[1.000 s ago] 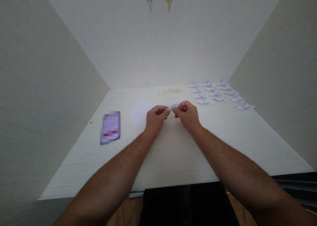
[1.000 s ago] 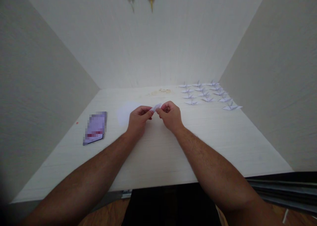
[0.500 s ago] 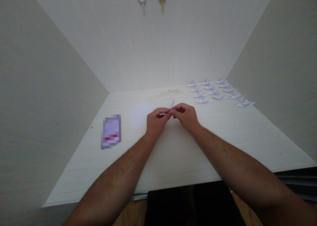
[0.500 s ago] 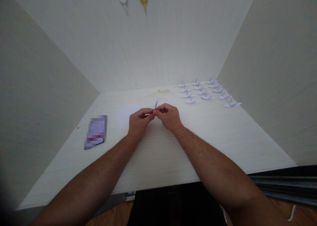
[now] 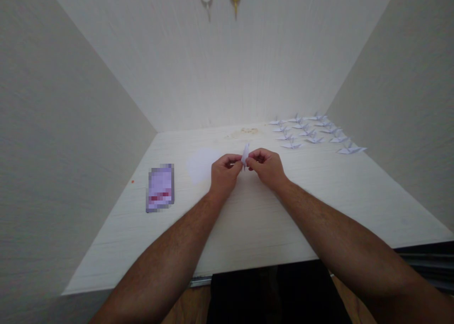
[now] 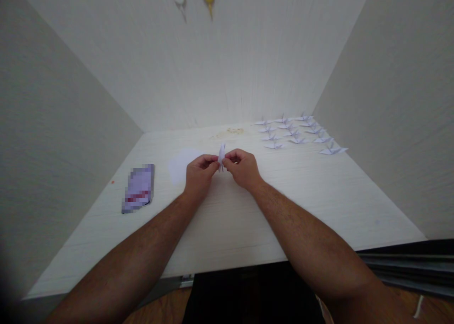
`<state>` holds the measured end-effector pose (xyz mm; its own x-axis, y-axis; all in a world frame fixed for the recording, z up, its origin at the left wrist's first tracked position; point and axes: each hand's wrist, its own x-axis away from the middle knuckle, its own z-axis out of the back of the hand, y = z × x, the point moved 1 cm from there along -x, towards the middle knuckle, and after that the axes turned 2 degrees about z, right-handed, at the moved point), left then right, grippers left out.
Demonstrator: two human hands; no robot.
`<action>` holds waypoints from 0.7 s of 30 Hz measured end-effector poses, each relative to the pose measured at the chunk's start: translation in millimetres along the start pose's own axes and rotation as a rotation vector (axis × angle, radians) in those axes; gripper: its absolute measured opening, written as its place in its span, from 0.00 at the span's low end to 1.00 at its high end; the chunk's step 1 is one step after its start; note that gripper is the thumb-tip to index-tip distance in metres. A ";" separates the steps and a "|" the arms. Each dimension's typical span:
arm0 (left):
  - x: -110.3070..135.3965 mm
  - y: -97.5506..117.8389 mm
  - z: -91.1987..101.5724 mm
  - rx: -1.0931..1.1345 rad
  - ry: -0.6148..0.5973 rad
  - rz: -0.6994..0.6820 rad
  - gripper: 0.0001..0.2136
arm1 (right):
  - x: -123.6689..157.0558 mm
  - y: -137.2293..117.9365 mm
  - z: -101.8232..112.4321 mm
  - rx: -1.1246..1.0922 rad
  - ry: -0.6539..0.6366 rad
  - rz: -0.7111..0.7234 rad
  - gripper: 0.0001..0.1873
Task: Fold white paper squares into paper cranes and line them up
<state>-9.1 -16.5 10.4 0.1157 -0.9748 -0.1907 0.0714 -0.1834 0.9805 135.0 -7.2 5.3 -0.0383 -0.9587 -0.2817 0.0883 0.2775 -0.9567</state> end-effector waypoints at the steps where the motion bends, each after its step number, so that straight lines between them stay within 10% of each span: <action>1: 0.4 1.6 -0.3 -0.030 0.009 -0.003 0.04 | 0.3 -0.2 -0.3 0.032 0.004 0.012 0.08; 21: 4.4 8.1 0.8 -0.245 0.006 -0.165 0.02 | 3.7 -8.6 -2.0 0.205 -0.078 0.136 0.04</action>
<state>-8.8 -22.3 17.6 0.0886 -0.9335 -0.3473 0.3266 -0.3022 0.8955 132.1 -13.0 12.3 0.0638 -0.9174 -0.3927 0.2876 0.3938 -0.8731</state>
